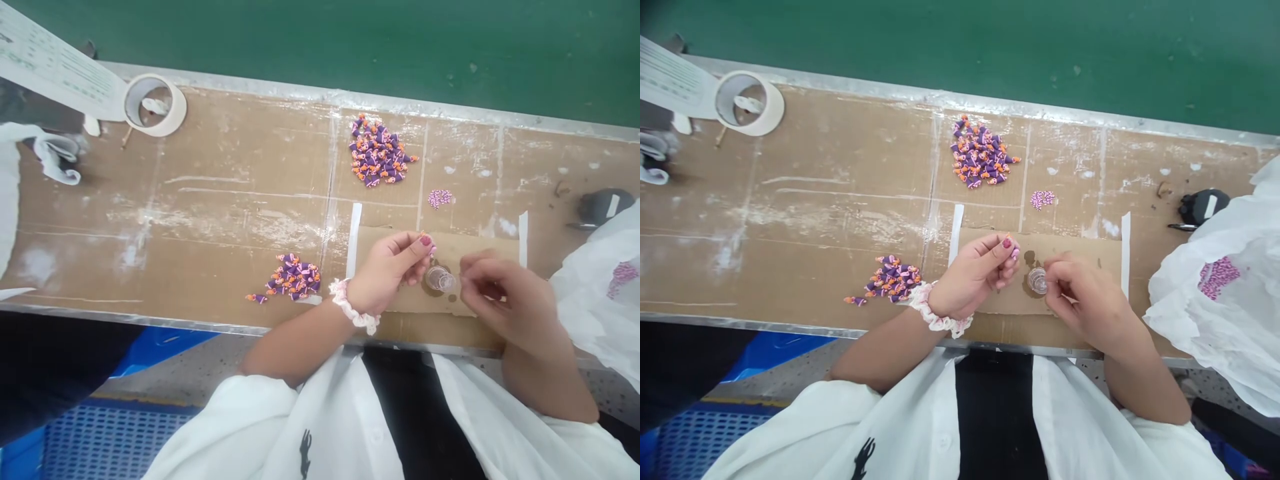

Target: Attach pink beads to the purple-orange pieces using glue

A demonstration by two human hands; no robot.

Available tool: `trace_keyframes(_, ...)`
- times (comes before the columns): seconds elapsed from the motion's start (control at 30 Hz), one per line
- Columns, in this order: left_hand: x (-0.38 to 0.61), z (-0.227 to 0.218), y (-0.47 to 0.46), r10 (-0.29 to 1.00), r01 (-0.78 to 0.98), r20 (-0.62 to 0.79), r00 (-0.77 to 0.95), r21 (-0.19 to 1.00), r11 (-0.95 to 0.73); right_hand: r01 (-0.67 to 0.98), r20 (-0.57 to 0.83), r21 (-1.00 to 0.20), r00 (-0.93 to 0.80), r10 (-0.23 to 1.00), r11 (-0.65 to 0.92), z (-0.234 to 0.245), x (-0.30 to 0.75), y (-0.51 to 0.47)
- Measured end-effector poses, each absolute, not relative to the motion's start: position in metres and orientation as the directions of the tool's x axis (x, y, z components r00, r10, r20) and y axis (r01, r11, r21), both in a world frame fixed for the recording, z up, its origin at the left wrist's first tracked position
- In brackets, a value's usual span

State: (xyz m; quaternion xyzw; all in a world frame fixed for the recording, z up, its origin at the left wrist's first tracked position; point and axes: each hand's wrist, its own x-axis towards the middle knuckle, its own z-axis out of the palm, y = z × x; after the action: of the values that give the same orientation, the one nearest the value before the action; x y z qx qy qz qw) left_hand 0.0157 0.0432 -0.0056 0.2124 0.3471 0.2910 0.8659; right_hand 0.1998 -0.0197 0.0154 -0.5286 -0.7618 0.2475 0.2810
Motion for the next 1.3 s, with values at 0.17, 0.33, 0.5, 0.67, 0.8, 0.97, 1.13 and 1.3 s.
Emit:
trace_keyframes(0.17, 0.02, -0.008, 0.038, 0.608, -0.331, -0.515, 0.604, 0.532, 0.779, 0.5, 0.376, -0.812, 0.053, 0.925, 0.301, 0.008, 0.189, -0.023)
trace_keyframes(0.33, 0.027, -0.008, 0.031, 0.569, -0.342, -0.55, 0.611, 0.465, 0.816, 0.529, 0.4, -0.791, 0.069, 0.914, 0.306, 0.001, 0.176, -0.026)
trace_keyframes(0.5, 0.027, -0.008, 0.029, 0.534, -0.366, -0.559, 0.635, 0.391, 0.845, 0.581, 0.418, -0.754, 0.064, 0.906, 0.307, -0.001, 0.17, -0.025)
trace_keyframes(0.67, 0.028, -0.009, 0.028, 0.54, -0.381, -0.524, 0.659, 0.386, 0.84, 0.579, 0.411, -0.759, 0.071, 0.909, 0.298, -0.003, 0.17, -0.025)
trace_keyframes(0.8, 0.028, -0.009, 0.027, 0.56, -0.406, -0.507, 0.655, 0.389, 0.827, 0.577, 0.407, -0.758, 0.055, 0.912, 0.304, -0.003, 0.17, -0.024)
trace_keyframes(0.97, 0.028, -0.008, 0.026, 0.577, -0.41, -0.504, 0.643, 0.409, 0.815, 0.625, 0.422, -0.719, 0.047, 0.905, 0.303, 0.002, 0.168, -0.023)
trace_keyframes(1.13, 0.029, -0.008, 0.026, 0.624, -0.385, -0.498, 0.602, 0.504, 0.773, 0.68, 0.44, -0.653, -0.019, 0.898, 0.335, 0.01, 0.164, -0.02)
trace_keyframes(1.3, 0.029, -0.008, 0.025, 0.637, -0.365, -0.498, 0.589, 0.538, 0.759, 0.715, 0.439, -0.618, -0.031, 0.898, 0.327, 0.014, 0.162, -0.022)
